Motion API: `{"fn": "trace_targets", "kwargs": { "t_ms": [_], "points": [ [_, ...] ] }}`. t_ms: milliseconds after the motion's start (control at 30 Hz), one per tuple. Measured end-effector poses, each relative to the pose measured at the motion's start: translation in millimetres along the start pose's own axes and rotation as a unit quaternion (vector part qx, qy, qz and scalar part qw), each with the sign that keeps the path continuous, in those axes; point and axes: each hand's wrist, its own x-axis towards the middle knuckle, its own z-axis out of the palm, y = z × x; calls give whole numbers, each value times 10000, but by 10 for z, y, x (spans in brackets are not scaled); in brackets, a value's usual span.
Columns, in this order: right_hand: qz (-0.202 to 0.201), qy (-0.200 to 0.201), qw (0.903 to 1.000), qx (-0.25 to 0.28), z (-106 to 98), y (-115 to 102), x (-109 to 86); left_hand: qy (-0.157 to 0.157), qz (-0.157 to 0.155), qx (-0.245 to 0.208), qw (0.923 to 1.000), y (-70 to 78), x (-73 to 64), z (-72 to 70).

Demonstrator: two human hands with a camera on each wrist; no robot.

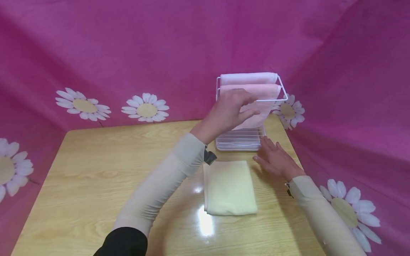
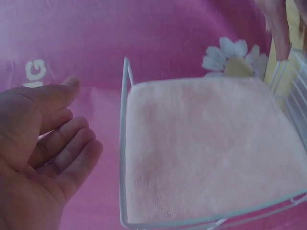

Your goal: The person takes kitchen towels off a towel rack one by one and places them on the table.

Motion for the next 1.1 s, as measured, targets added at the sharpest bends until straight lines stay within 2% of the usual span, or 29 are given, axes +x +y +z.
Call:
{"fn": "trace_targets", "kwargs": {
  "t_ms": [133,300,467,567,600,700,800,833,933,1100],
  "points": [
    [-34,43,9999,-94,-2,-4,4,-198,-63,249,9995,-91,197,-51],
    [32,-53,10000,-43,-11,-30,13,-449,22,717,9964,-200,396,-71],
    [67,-94,9999,-109,-5,-16,21,-923,109,1286,9873,-307,604,-50],
    [47,-56,9999,-129,-3,-7,10,-1324,24,1474,9802,-363,717,-7],
    [32,-41,9999,-123,-2,-6,8,-1435,-89,1478,9785,-379,747,6],
    [-27,-30,10000,-76,-1,-41,17,-1679,-557,1337,9751,-411,796,19],
    [-50,-55,9999,-90,-10,-68,33,-1712,-1066,1151,9727,-443,808,10],
    [-43,-66,9999,-113,-13,-72,37,-1711,-1142,1124,9721,-451,803,3],
    [1,-96,9998,-161,-21,-74,45,-1700,-1221,1075,9719,-473,785,-11],
    [43,-100,9998,-141,-22,-79,52,-1581,-1166,967,9757,-476,763,-28]
  ]
}}
